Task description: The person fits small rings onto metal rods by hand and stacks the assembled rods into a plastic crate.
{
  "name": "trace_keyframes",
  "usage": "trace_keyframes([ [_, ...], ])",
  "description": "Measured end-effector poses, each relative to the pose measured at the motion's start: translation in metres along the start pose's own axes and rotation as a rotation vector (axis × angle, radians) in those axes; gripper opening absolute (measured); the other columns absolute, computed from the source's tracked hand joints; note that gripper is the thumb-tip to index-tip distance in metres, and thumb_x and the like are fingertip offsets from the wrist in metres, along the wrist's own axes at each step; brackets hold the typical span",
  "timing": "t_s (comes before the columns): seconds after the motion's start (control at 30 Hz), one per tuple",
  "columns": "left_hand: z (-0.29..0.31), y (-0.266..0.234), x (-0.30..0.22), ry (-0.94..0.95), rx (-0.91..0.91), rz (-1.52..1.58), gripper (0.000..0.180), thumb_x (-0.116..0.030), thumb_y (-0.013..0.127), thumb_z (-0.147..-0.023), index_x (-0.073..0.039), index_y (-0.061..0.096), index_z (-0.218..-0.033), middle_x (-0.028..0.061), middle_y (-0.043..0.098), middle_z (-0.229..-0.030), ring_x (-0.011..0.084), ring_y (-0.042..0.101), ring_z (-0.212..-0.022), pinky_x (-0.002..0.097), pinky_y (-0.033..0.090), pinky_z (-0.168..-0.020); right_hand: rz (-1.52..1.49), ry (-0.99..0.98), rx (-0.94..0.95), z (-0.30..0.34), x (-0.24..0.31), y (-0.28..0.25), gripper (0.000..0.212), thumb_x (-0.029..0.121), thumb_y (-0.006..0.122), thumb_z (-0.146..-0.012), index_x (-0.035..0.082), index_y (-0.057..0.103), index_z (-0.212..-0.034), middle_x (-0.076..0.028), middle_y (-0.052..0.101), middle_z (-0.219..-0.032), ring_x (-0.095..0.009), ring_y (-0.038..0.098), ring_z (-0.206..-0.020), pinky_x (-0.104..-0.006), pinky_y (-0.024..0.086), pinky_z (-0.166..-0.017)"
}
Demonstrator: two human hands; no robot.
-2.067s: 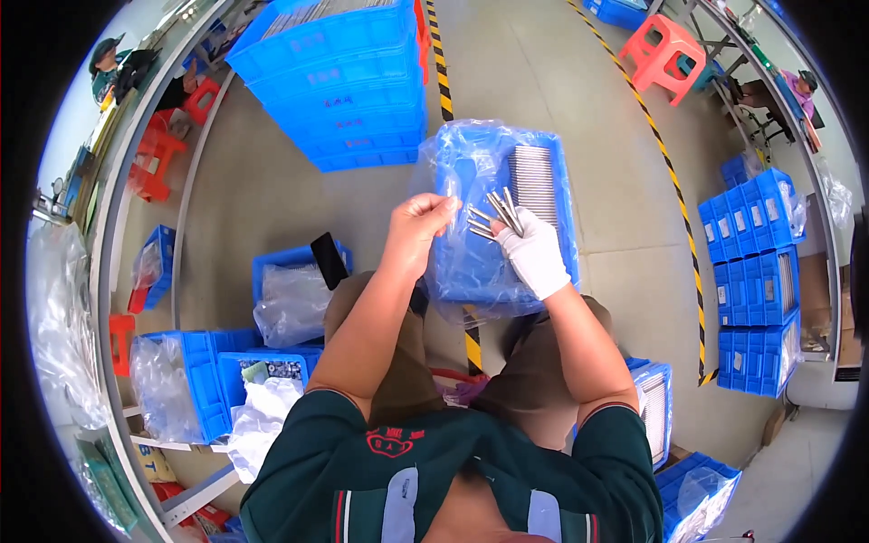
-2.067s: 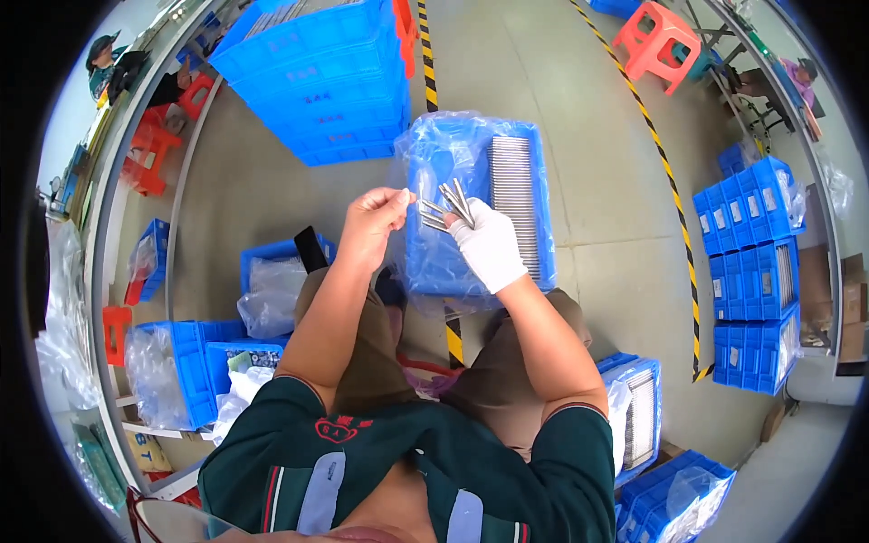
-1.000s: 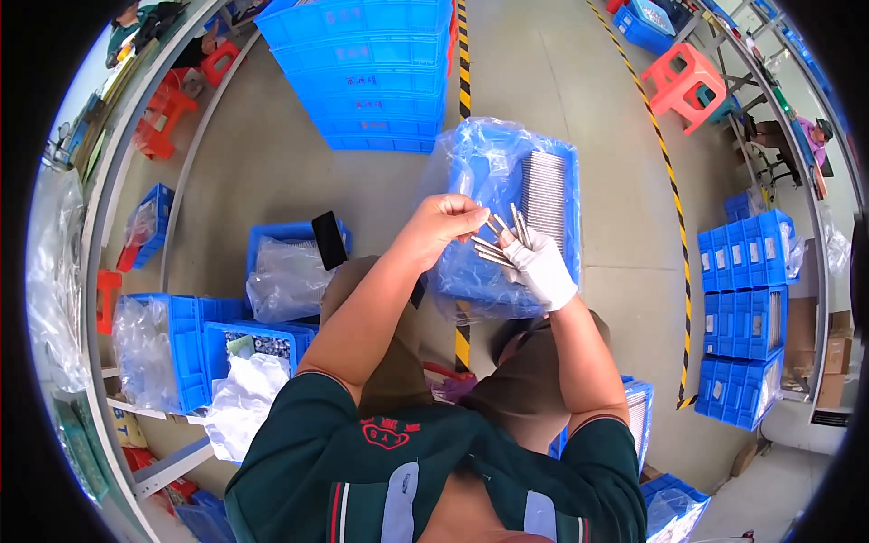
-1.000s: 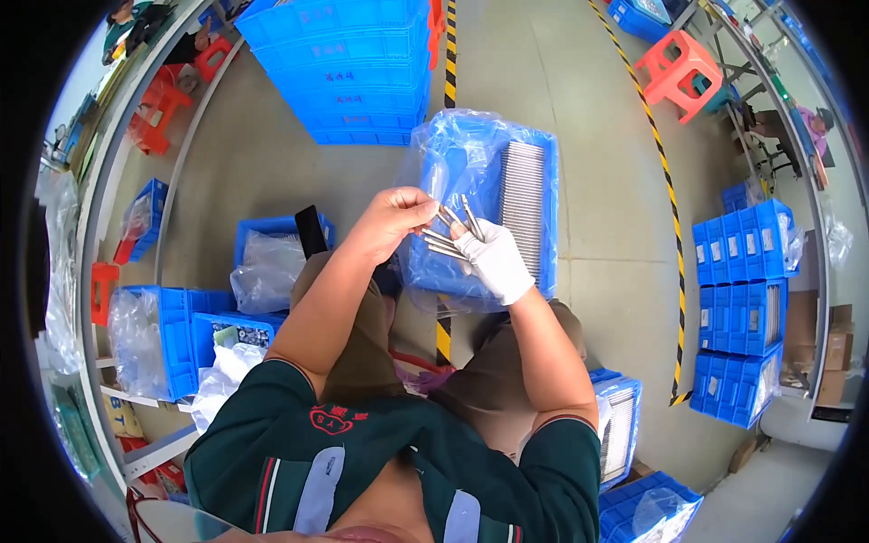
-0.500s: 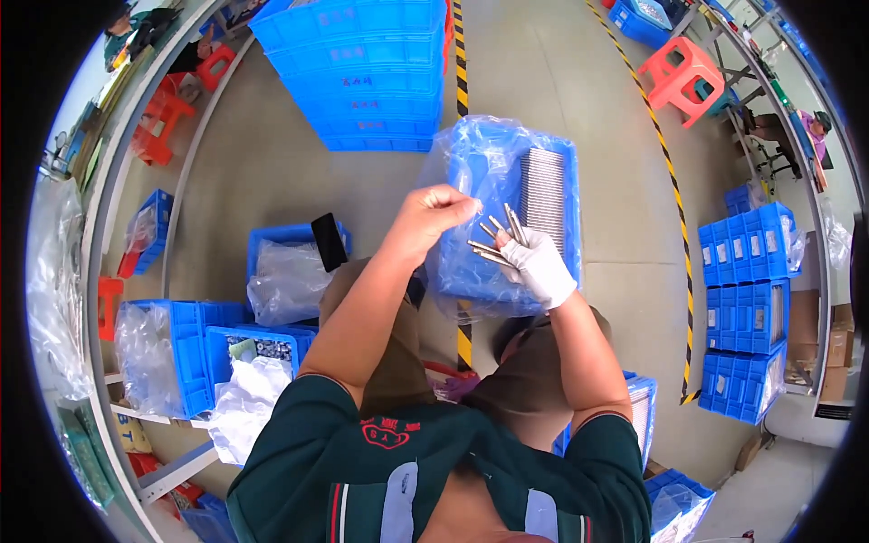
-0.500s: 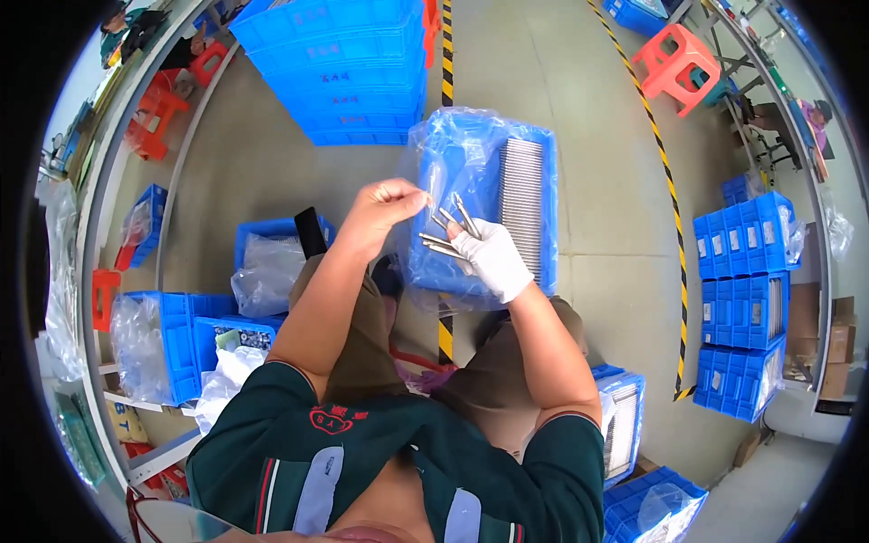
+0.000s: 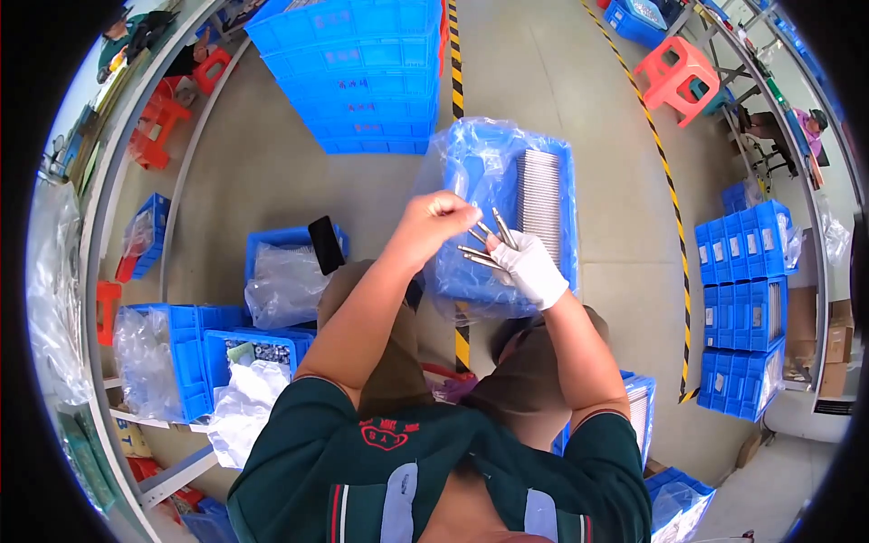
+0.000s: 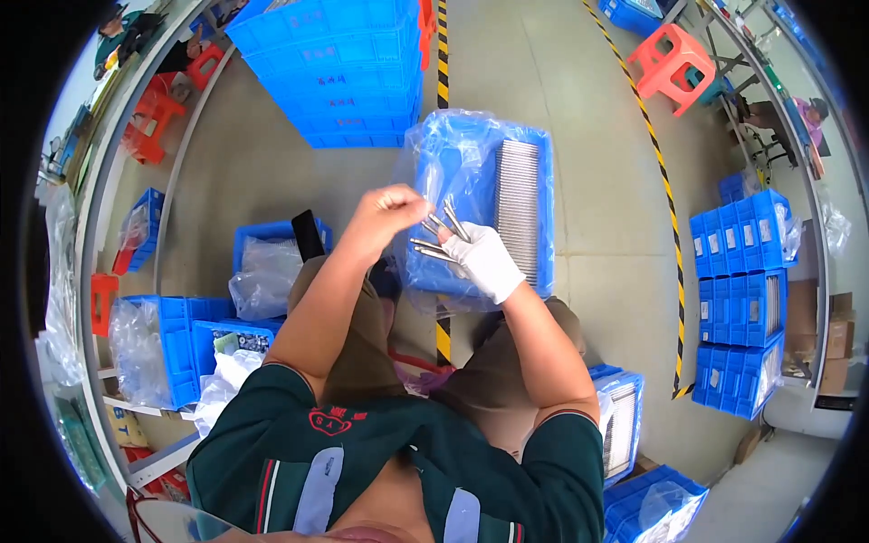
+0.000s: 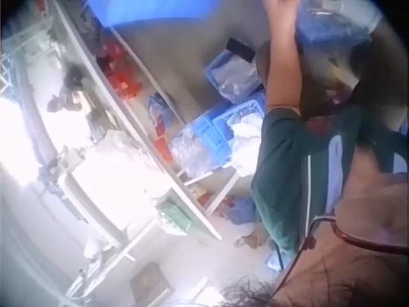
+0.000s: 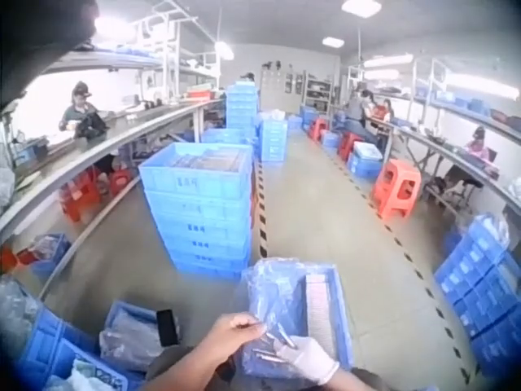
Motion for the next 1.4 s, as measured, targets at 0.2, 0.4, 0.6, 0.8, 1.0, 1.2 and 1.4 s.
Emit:
trace_keyframes([
  [0.2,0.002,0.003,-0.001,-0.129,0.080,0.171,0.016,-0.017,0.061,-0.081,0.000,0.062,-0.082,0.0022,0.059,-0.075,0.0080,0.046,-0.065,0.0219,0.038,-0.062,-0.263,0.114,0.341,0.014,0.002,0.018,0.042,0.039,0.056,-0.083,-0.003,0.057,-0.079,-0.001,0.046,-0.054,-0.006,0.035,-0.042,-0.0199,0.023,-0.037],
  [0.4,0.001,0.000,0.010,-0.158,0.164,0.153,0.018,-0.018,0.064,-0.078,-0.001,0.064,-0.083,0.0020,0.061,-0.076,0.0073,0.050,-0.066,0.0211,0.039,-0.062,-0.284,0.152,0.391,0.017,0.004,0.022,0.046,0.042,0.058,-0.081,-0.003,0.058,-0.079,-0.001,0.046,-0.053,-0.006,0.035,-0.041,-0.0192,0.023,-0.037],
  [0.6,0.004,0.005,-0.001,-0.153,0.217,0.126,0.012,-0.012,0.062,-0.079,0.000,0.062,-0.082,0.0052,0.061,-0.083,0.0096,0.052,-0.073,0.0232,0.041,-0.070,-0.335,0.179,0.479,0.020,-0.004,0.023,0.043,0.040,0.055,-0.084,-0.003,0.058,-0.083,0.000,0.045,-0.052,-0.006,0.033,-0.040,-0.0199,0.021,-0.037],
  [0.8,0.004,0.005,0.001,-0.163,0.192,0.078,0.012,-0.012,0.062,-0.079,-0.002,0.063,-0.084,0.0041,0.062,-0.083,0.0090,0.053,-0.077,0.0232,0.041,-0.072,-0.417,0.200,0.458,0.020,-0.003,0.025,0.043,0.040,0.054,-0.084,-0.002,0.057,-0.079,0.000,0.042,-0.049,-0.007,0.032,-0.038,-0.0210,0.022,-0.036],
  [1.0,0.002,-0.002,-0.014,0.008,0.132,0.104,0.011,-0.012,0.061,-0.079,-0.002,0.063,-0.082,0.0035,0.060,-0.084,0.0096,0.053,-0.078,0.0240,0.040,-0.075,-0.245,0.239,0.480,0.018,-0.011,0.028,0.048,0.045,0.055,-0.082,-0.003,0.055,-0.080,0.001,0.039,-0.049,-0.006,0.030,-0.037,-0.0204,0.019,-0.035],
  [1.2,0.005,0.006,-0.007,-0.035,0.218,0.050,0.008,-0.007,0.061,-0.079,0.001,0.062,-0.079,0.0049,0.058,-0.087,0.0123,0.055,-0.082,0.0253,0.042,-0.076,-0.260,0.250,0.474,0.014,-0.012,0.031,0.051,0.049,0.057,-0.079,-0.003,0.057,-0.079,0.001,0.040,-0.047,-0.007,0.030,-0.037,-0.0221,0.019,-0.036],
  [1.4,0.004,0.005,-0.006,0.111,0.219,-0.125,0.009,-0.009,0.065,-0.076,-0.001,0.064,-0.079,0.0016,0.058,-0.080,0.0073,0.051,-0.072,0.0215,0.041,-0.064,-0.275,0.227,0.455,0.010,-0.021,0.032,0.045,0.047,0.055,-0.081,0.001,0.053,-0.080,0.003,0.036,-0.048,-0.005,0.027,-0.037,-0.0210,0.016,-0.035],
])
Point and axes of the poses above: each hand's wrist, its own z-axis away from the middle knuckle, its own y-axis out of the palm, x = y × z, the point moved 6 cm from there along -z, towards the middle knuckle
